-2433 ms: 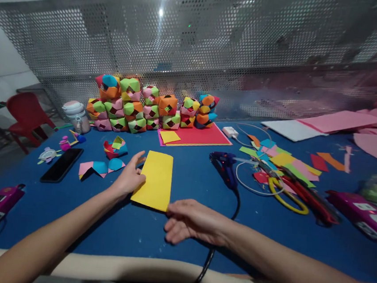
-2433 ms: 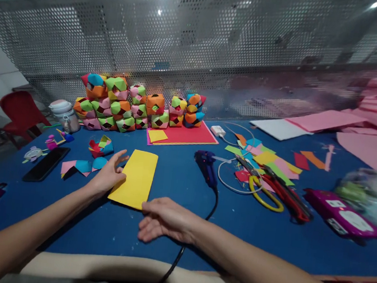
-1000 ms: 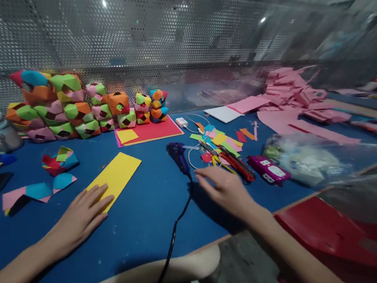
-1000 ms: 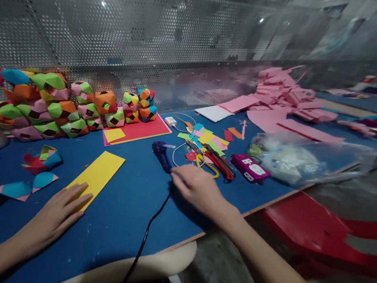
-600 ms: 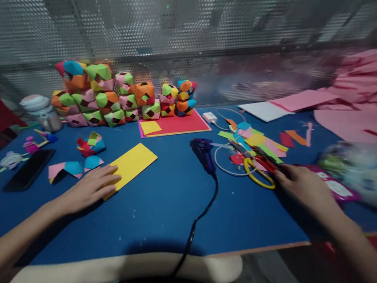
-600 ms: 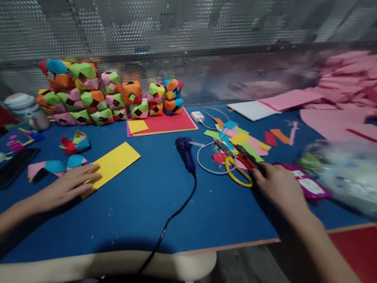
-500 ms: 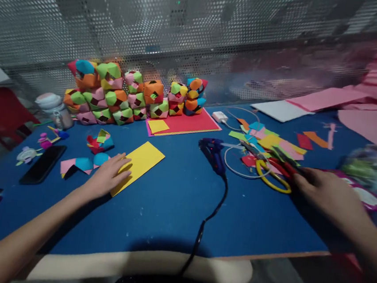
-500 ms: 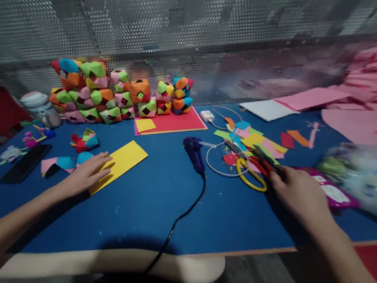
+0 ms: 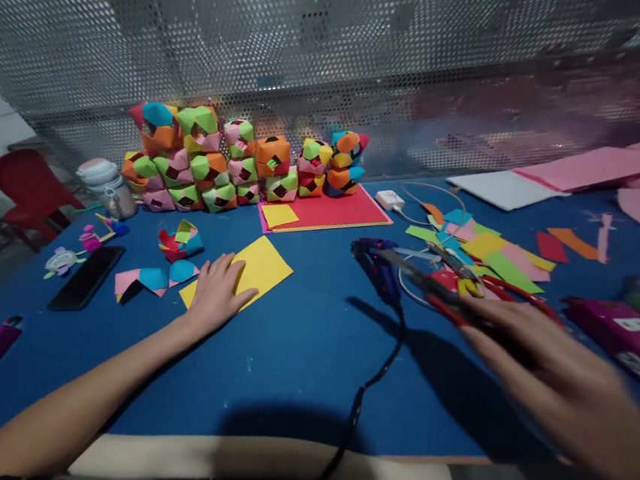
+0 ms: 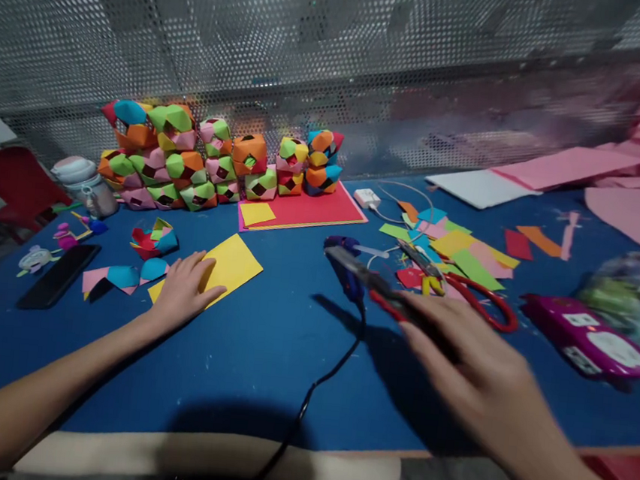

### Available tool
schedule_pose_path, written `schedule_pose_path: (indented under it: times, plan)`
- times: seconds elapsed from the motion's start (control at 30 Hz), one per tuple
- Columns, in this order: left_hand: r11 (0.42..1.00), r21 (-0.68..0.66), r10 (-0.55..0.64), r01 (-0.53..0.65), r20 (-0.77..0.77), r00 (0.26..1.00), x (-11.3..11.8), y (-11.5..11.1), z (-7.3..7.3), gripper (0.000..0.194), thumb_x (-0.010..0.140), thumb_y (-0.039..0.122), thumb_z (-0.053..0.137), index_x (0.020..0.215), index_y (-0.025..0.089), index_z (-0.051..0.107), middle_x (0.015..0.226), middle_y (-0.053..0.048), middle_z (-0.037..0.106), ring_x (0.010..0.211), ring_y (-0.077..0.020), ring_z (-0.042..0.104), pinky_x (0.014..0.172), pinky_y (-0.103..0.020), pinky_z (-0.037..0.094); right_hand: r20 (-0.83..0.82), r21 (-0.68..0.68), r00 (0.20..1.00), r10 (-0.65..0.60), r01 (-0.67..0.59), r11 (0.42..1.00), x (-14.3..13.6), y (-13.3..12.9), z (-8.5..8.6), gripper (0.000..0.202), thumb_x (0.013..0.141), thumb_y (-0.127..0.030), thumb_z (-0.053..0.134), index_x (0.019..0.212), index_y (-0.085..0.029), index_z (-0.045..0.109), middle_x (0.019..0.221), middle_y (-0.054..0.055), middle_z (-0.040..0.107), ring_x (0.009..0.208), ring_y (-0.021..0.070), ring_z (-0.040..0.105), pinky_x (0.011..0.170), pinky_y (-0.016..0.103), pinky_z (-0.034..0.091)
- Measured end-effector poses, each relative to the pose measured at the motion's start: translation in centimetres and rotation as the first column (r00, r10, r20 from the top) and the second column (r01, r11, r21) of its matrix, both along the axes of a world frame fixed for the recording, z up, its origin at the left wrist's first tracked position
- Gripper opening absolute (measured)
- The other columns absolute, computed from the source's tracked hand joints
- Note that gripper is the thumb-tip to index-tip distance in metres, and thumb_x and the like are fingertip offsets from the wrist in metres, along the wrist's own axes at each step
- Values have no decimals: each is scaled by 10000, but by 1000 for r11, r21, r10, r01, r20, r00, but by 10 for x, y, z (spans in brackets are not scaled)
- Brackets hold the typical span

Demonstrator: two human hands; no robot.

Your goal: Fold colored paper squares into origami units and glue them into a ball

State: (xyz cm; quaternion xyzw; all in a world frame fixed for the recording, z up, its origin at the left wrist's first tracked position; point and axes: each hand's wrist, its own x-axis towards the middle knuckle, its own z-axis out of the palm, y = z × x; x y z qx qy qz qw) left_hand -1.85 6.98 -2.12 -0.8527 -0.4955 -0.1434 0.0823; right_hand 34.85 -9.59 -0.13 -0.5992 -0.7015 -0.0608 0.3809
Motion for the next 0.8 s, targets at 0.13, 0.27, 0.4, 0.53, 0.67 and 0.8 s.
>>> schedule_pose_path:
  times: [0.13,0.27,0.4,0.53,0.67,0.8]
  plan:
    - [997,57,-52,53,-18,998,0,-3,1,504,820,491,506,1206,170,470,1347,-174,424,1241,-317,385,1013,-528,281,-5,-128,980,199,-198,972,-53,43,6,278,918,-314,394,1140,-198,515,1029,103,580,924,207,592,790,346,490]
    - [983,143,-116,113,10,993,0,-6,3,445,837,415,512,1198,159,462,1289,-175,465,1183,-298,437,1002,-504,308,37,-262,978,207,-191,946,-67,82,-12,289,924,-281,364,1122,-148,527,1013,109,575,923,199,585,808,329,478]
    - [958,237,-193,162,116,974,-2,-7,3,340,873,256,451,1203,175,444,1108,-129,555,1042,-250,514,945,-465,378,264,-369,960,91,13,929,-79,102,-18,303,919,-244,351,1125,-127,540,984,125,591,842,222,599,673,326,479]
    - [956,227,-228,187,170,959,-4,-6,1,340,878,150,384,1211,201,429,1023,-95,582,980,-221,532,928,-444,404,475,-265,877,69,68,962,-95,109,-12,293,901,-228,376,1036,-96,601,998,171,613,960,314,558,749,421,450]
    - [969,184,-196,165,164,967,-2,-5,3,352,874,171,398,1224,179,433,1114,-122,567,1089,-229,503,988,-453,374,402,-175,851,339,-292,940,-117,113,-10,340,916,-238,342,1126,-112,579,1194,171,571,1141,297,480,913,457,395]
    - [969,191,-172,157,65,983,2,-17,11,300,874,212,425,1157,164,510,1397,-157,370,1328,-299,282,1062,-542,260,321,-260,729,604,-545,797,-144,119,-22,454,926,-363,354,1292,-117,464,1349,146,470,1267,255,393,1035,446,323]
